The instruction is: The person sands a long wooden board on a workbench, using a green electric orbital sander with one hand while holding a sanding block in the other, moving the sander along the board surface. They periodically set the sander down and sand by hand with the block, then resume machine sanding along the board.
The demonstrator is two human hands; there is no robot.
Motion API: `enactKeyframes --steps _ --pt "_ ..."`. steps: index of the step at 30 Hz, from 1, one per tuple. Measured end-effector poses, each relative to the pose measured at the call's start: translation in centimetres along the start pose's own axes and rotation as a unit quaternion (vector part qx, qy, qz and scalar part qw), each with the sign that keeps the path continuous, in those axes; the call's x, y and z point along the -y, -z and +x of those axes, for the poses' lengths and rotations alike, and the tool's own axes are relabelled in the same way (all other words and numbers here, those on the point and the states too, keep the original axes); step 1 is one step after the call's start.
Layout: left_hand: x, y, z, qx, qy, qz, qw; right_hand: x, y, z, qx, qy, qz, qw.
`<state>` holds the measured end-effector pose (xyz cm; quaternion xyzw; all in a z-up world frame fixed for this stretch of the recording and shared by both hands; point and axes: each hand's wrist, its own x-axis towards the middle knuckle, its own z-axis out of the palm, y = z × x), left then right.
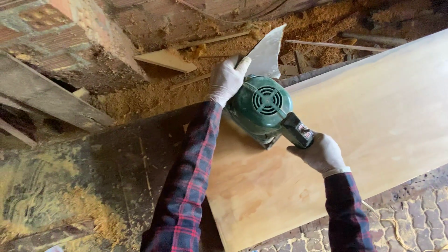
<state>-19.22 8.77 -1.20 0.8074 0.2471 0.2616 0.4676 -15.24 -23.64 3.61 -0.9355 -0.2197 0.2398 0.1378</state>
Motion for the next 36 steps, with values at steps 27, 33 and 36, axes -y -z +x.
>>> enactKeyframes --steps 27,33,36 --pt "4.4 11.9 -8.7 0.013 -0.040 0.030 0.999 9.1 -8.8 -13.4 -0.021 0.090 0.064 0.994" --pt "1.8 9.6 -11.6 0.058 -0.037 0.012 0.998 6.0 -9.9 -17.2 -0.058 0.091 0.078 0.991" --pt "1.8 7.5 -13.3 0.095 0.026 0.053 0.994 4.4 -10.4 -19.5 -0.079 0.079 0.079 0.991"
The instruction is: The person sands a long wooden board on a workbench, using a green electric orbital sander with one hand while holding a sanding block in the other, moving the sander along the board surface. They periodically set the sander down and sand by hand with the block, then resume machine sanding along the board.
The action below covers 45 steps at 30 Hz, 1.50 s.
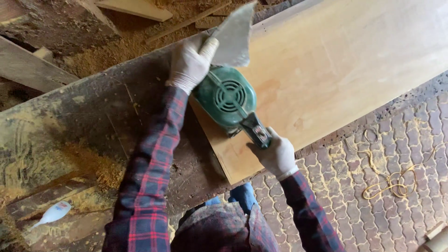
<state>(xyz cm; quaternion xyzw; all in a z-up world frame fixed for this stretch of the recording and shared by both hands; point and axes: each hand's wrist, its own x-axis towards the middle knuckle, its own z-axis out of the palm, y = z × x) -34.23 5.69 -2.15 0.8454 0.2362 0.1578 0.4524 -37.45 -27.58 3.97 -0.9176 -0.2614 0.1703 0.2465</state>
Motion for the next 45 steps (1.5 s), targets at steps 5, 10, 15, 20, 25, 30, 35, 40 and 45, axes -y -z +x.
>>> enactKeyframes --steps 5,10,15,20,25,30,35,40,45 --pt "-3.0 -2.1 -3.9 -0.025 -0.105 -0.070 0.992 -1.5 0.1 -4.6 -0.064 -0.004 -0.031 0.997" --pt "-6.3 -2.9 -7.0 -0.014 -0.120 -0.042 0.992 -3.3 -1.1 -9.0 -0.103 -0.030 -0.052 0.993" --pt "-7.4 -3.8 -8.9 0.022 -0.142 -0.077 0.987 -3.1 -2.1 -12.4 -0.116 -0.077 -0.051 0.989" --pt "-8.2 -5.2 -9.4 0.027 -0.160 -0.076 0.984 -3.7 -2.2 -13.7 -0.139 -0.076 -0.043 0.986" --pt "-8.9 -6.3 -7.8 0.040 -0.135 -0.077 0.987 -4.5 -1.2 -12.4 -0.142 -0.086 -0.046 0.985" --pt "-8.0 -5.4 -9.0 0.017 -0.159 -0.074 0.984 -4.0 -2.3 -13.4 -0.136 -0.093 -0.043 0.985" --pt "-7.7 -2.8 -11.0 0.046 -0.165 -0.083 0.982 -2.4 -3.2 -15.1 -0.129 -0.086 -0.042 0.987" --pt "-7.0 -2.4 -12.5 0.015 -0.199 -0.068 0.978 -2.2 -4.3 -16.6 -0.118 -0.090 -0.026 0.989" --pt "-7.7 -2.1 -12.3 0.046 -0.180 -0.075 0.980 -1.9 -3.4 -16.1 -0.126 -0.063 -0.008 0.990"
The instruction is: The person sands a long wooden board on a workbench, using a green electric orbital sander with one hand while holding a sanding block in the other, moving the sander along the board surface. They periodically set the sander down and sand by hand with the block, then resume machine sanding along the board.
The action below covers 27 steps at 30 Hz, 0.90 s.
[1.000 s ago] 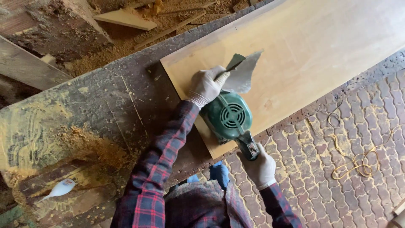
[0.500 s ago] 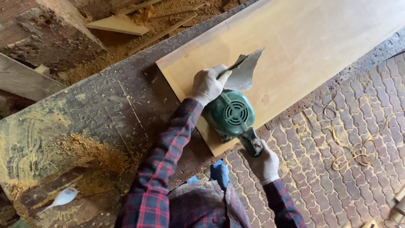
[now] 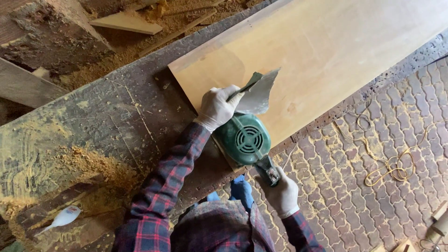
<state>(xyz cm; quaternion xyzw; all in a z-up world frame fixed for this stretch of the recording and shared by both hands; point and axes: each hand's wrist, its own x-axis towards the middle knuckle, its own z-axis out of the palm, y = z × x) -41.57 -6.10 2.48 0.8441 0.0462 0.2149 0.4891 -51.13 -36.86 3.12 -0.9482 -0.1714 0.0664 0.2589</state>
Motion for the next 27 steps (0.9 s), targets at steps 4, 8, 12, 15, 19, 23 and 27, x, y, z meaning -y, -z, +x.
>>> enactKeyframes --steps 4,8,12,15,19,23,27 --pt "0.3 -1.3 1.4 0.029 0.059 -0.022 0.998 -1.1 0.8 1.8 -0.008 0.019 0.006 1.000" --pt "0.4 -3.1 2.7 -0.050 0.014 0.003 0.999 -2.6 1.2 3.3 0.003 0.007 -0.037 0.999" --pt "0.6 -3.7 2.7 -0.038 0.038 0.011 0.999 -2.6 1.4 3.1 -0.002 -0.007 -0.045 0.999" --pt "0.2 -3.1 2.2 -0.016 0.031 -0.001 0.999 -1.6 1.1 2.0 -0.015 -0.010 -0.021 1.000" --pt "0.3 -2.4 1.0 -0.001 -0.009 -0.012 1.000 -0.4 -0.1 -0.4 -0.021 -0.040 -0.013 0.999" --pt "-0.4 -0.6 0.3 0.032 0.012 -0.030 0.999 1.8 -0.9 -1.9 -0.027 -0.044 0.025 0.998" --pt "1.7 1.1 -0.4 0.038 0.014 -0.030 0.999 3.2 -1.9 -1.9 0.001 -0.049 0.026 0.998"
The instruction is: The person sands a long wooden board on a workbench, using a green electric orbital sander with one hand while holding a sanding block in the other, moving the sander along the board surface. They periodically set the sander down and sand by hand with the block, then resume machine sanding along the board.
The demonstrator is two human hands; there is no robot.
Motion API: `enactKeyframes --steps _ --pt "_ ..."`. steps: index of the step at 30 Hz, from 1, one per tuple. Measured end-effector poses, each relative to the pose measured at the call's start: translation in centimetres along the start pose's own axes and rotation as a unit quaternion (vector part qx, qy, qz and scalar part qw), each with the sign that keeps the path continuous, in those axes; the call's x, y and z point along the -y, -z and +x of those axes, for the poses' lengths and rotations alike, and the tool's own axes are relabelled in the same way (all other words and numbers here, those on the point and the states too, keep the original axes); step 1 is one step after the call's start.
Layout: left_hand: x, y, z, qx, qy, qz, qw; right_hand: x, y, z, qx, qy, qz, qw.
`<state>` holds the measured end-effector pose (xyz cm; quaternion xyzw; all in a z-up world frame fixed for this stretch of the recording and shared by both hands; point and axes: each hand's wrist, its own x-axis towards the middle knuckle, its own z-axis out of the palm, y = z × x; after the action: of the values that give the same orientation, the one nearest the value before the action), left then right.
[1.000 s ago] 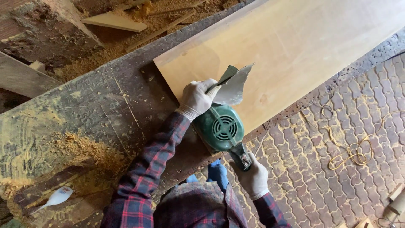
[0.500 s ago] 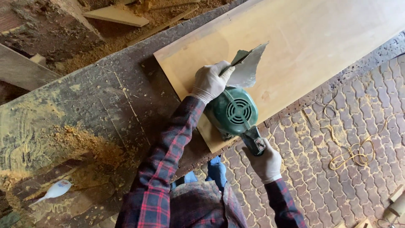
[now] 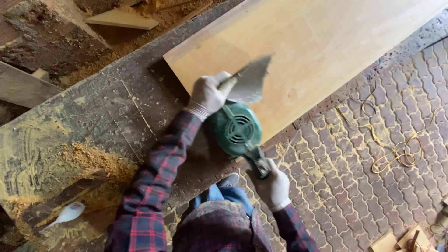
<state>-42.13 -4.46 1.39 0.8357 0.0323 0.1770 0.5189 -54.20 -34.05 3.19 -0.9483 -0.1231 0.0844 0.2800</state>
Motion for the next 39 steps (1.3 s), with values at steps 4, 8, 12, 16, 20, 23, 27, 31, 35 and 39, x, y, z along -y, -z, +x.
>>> enactKeyframes --steps 4,8,12,16,20,23,27,31,35,39 --pt "0.5 2.1 0.3 -0.025 0.066 0.051 0.996 1.6 -0.9 1.0 0.046 -0.013 -0.010 0.999" --pt "1.5 2.2 -0.8 -0.075 0.045 0.064 0.994 1.2 -1.1 0.7 0.043 -0.002 -0.029 0.999" --pt "0.7 1.3 -2.1 -0.039 0.112 0.048 0.992 -0.6 -0.2 -0.3 0.086 -0.015 -0.033 0.996" --pt "-2.1 -0.8 -3.9 -0.048 0.078 -0.002 0.996 -2.7 1.6 -1.6 0.107 -0.042 -0.064 0.991" --pt "-2.9 -4.6 -5.5 -0.061 0.032 0.026 0.997 -5.5 2.4 -4.6 0.044 -0.048 -0.056 0.996" --pt "-4.6 -6.0 -5.7 -0.025 0.039 -0.002 0.999 -6.1 3.2 -5.8 0.024 -0.073 -0.058 0.995" --pt "-5.4 -7.3 -4.5 0.008 0.020 -0.010 1.000 -6.7 3.3 -5.9 0.009 -0.107 -0.050 0.993" --pt "-4.2 -7.7 -2.8 0.011 0.017 -0.022 1.000 -5.2 3.0 -4.7 -0.006 -0.098 -0.045 0.994" --pt "-2.0 -5.7 -0.3 0.030 0.017 -0.027 0.999 -3.9 1.4 -2.4 0.012 -0.095 -0.039 0.995" --pt "-0.2 -3.6 1.8 0.028 0.042 -0.004 0.999 -1.7 0.1 0.0 -0.007 -0.067 -0.060 0.996"
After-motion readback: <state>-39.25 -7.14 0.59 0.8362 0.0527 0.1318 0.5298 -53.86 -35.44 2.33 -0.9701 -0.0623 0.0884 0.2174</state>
